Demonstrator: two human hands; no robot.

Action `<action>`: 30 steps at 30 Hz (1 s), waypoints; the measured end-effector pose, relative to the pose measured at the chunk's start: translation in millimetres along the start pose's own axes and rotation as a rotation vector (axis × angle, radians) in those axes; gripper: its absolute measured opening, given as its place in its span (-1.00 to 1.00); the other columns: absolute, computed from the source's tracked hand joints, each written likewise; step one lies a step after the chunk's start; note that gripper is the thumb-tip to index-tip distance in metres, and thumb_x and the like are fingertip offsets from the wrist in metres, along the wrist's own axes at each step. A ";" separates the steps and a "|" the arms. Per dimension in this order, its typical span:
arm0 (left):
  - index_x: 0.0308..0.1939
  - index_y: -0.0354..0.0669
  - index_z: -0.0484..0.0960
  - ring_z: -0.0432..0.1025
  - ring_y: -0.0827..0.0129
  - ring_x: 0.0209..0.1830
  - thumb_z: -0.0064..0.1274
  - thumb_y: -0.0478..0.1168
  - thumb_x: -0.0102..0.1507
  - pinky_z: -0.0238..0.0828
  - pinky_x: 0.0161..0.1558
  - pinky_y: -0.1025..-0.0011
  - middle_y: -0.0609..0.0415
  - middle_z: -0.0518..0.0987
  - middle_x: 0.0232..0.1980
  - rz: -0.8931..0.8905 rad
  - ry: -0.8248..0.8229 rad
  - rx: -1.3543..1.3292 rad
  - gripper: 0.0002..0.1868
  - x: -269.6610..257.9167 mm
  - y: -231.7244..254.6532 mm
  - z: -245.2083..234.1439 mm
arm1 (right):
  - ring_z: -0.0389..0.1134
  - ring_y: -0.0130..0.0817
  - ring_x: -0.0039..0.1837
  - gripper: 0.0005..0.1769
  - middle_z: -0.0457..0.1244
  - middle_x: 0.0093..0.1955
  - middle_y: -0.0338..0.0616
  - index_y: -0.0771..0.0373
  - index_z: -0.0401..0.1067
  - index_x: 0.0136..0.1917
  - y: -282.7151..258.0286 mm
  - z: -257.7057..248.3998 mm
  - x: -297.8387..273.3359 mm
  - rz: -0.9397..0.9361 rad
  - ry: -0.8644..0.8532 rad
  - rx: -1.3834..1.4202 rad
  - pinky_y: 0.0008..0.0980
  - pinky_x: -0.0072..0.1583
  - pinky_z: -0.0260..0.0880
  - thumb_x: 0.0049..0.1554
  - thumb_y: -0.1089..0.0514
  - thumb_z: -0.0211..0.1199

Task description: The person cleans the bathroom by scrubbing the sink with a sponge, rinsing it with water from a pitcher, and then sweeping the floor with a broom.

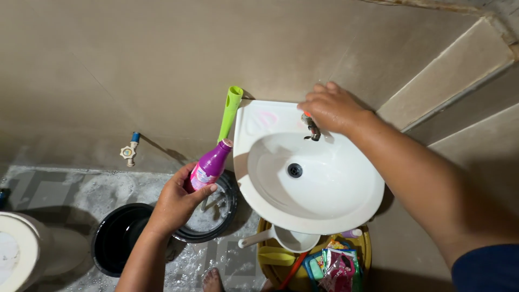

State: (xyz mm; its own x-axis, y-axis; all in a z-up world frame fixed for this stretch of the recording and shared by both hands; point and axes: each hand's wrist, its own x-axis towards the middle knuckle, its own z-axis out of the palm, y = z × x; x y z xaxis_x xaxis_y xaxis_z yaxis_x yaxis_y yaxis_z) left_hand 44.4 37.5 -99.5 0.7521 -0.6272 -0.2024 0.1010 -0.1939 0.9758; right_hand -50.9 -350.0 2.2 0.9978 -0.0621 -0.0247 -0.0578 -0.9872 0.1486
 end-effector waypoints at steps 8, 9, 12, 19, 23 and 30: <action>0.26 -0.27 0.48 0.55 0.47 -0.05 0.35 -0.25 0.09 0.49 0.02 0.47 0.07 0.67 -0.01 -0.021 0.005 0.078 -0.33 2.6 3.3 -5.4 | 0.25 -0.23 0.24 -0.55 0.38 0.02 -0.27 -0.01 0.58 0.20 -2.8 11.8 4.9 0.052 0.129 -0.011 -0.19 0.32 0.13 0.03 0.26 0.27; 0.26 -0.27 0.49 0.54 0.47 -0.05 0.34 -0.25 0.10 0.49 0.03 0.46 0.06 0.67 0.00 -0.006 -0.013 0.063 -0.34 2.8 3.9 -4.0 | 0.25 -0.24 0.24 -0.56 0.38 0.01 -0.28 -0.02 0.58 0.19 -2.5 13.1 4.2 0.025 0.076 -0.030 -0.18 0.33 0.11 0.03 0.24 0.28; 0.26 -0.28 0.49 0.53 0.46 -0.05 0.34 -0.24 0.10 0.48 0.03 0.45 0.05 0.67 0.00 0.027 -0.050 0.066 -0.35 8.7 10.9 -2.6 | 0.23 -0.25 0.26 -0.58 0.38 0.02 -0.29 -0.04 0.58 0.18 -5.1 15.2 3.4 0.010 -0.015 -0.034 -0.16 0.37 0.05 0.03 0.19 0.32; 0.21 -0.21 0.52 0.57 0.34 -0.14 0.38 -0.15 0.07 0.51 -0.04 0.39 -0.03 0.68 -0.09 0.133 -0.028 0.475 -0.34 18.3 60.3 2.9 | 0.32 -0.26 0.14 -0.55 0.34 0.05 -0.18 0.07 0.53 0.21 -12.6 17.6 -6.8 0.305 0.111 0.516 -0.23 0.19 0.30 0.02 0.18 0.43; 0.10 -0.07 0.62 0.50 0.05 0.01 0.36 -0.11 0.08 0.41 0.05 0.16 -0.01 0.66 -0.03 0.494 -0.016 0.912 -0.48 27.0 105.9 1.9 | 0.34 -0.37 0.01 -0.53 0.36 -0.02 -0.15 0.16 0.52 0.21 -40.0 38.2 -19.8 0.448 0.133 1.130 -0.29 0.04 0.43 0.01 0.27 0.45; 0.14 -0.06 0.60 0.44 0.12 0.13 0.33 -0.03 0.02 0.37 0.01 0.09 0.09 0.61 0.12 0.799 -0.065 1.213 -0.39 45.8 168.3 6.9 | 0.39 -0.47 0.18 -0.47 0.41 0.10 -0.21 0.32 0.43 0.25 -93.3 35.2 -36.5 0.375 0.217 1.467 -0.41 0.24 0.38 0.01 0.24 0.44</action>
State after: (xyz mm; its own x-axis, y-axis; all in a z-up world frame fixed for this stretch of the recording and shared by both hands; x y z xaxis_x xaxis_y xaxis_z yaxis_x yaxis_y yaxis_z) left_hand 91.3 -29.0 54.8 0.3092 -0.8973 0.3151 -0.9488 -0.2685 0.1667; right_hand -83.1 -260.8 -45.5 0.8964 -0.4404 -0.0497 -0.1512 -0.1984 -0.9684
